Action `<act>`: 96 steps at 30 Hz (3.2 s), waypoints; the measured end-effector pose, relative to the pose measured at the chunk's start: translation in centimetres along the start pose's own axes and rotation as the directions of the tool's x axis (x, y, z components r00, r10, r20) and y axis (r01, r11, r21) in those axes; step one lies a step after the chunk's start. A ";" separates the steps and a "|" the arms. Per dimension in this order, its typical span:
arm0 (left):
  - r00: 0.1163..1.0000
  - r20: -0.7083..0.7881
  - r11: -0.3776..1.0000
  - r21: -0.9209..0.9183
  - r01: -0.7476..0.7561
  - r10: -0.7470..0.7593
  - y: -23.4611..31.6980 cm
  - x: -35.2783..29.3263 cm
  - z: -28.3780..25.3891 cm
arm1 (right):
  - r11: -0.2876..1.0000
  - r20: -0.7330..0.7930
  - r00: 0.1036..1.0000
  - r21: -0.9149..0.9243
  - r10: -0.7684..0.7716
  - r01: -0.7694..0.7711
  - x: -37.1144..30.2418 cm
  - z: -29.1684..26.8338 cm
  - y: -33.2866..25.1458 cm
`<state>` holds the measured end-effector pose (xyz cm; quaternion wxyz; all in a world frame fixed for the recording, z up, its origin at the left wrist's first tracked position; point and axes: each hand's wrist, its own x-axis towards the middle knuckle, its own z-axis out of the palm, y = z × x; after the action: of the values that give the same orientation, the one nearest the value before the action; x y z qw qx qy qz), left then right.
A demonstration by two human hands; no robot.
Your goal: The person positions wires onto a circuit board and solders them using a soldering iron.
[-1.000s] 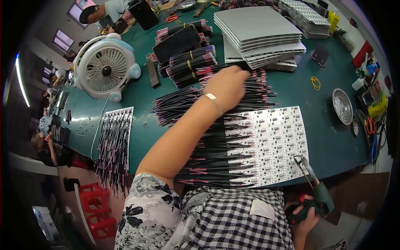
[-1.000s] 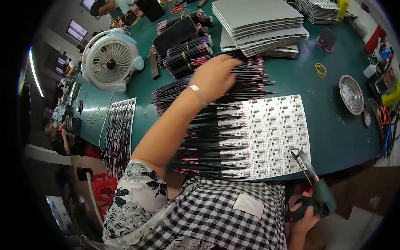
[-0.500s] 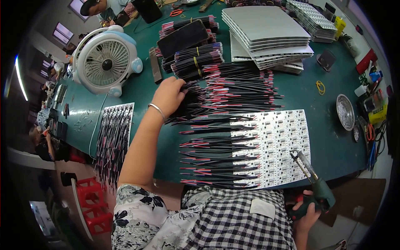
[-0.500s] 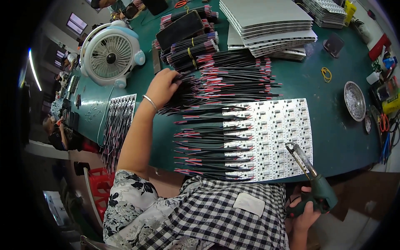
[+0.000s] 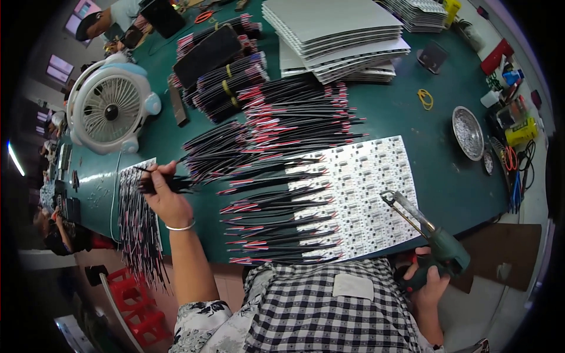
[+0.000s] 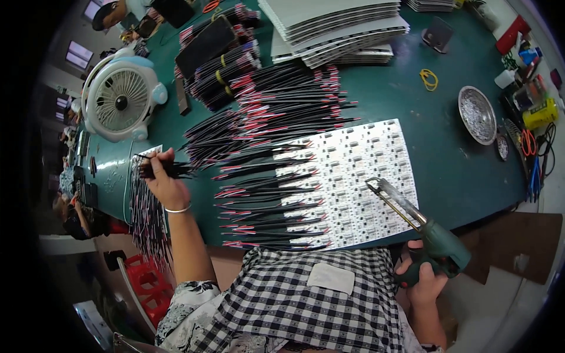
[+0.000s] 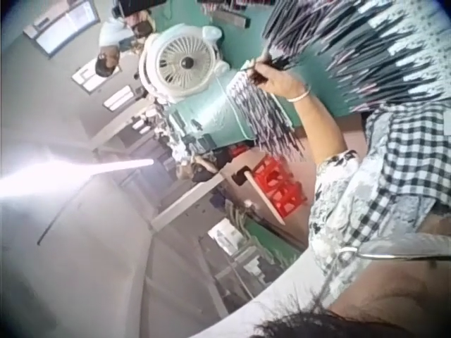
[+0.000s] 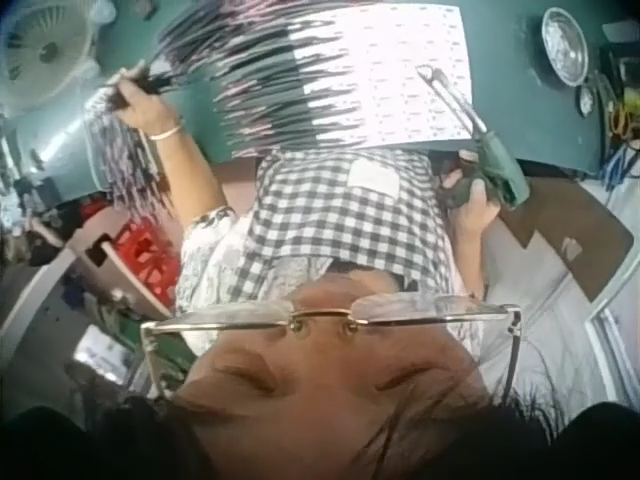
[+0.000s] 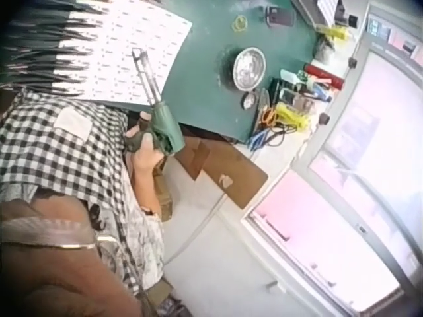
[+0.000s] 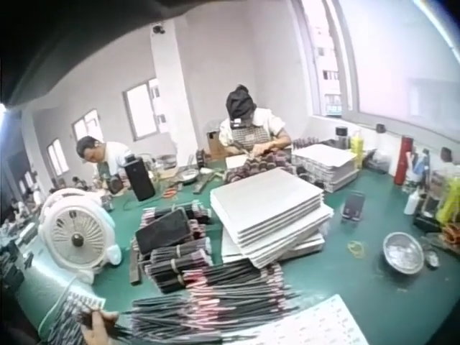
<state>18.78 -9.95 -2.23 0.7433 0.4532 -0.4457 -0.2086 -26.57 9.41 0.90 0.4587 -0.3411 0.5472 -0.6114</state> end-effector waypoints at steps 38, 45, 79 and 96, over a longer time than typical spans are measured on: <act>0.282 0.958 0.556 0.262 -0.789 -0.051 1.6 -4.6 18.0 | 0.903 0.324 0.897 -0.399 0.300 -0.158 8.4 3.7 -0.5; 0.276 0.957 0.553 0.279 -0.785 -0.091 1.8 -4.4 18.2 | 0.798 0.457 0.856 -0.596 0.241 0.093 8.5 3.1 0.4; 0.220 0.967 0.669 0.251 -0.700 -0.131 1.5 -3.5 18.7 | 0.713 0.439 0.891 -0.662 0.118 0.232 8.0 3.2 0.7; 0.294 0.920 0.777 0.378 -0.504 -0.258 6.0 -3.5 18.4 | 0.968 0.233 0.955 -0.214 0.183 -0.133 7.6 3.3 -0.2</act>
<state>0.78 -13.45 4.80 0.1558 0.4143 -0.8708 -0.2139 -26.23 1.11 1.05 0.5360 -0.4142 0.5680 -0.4675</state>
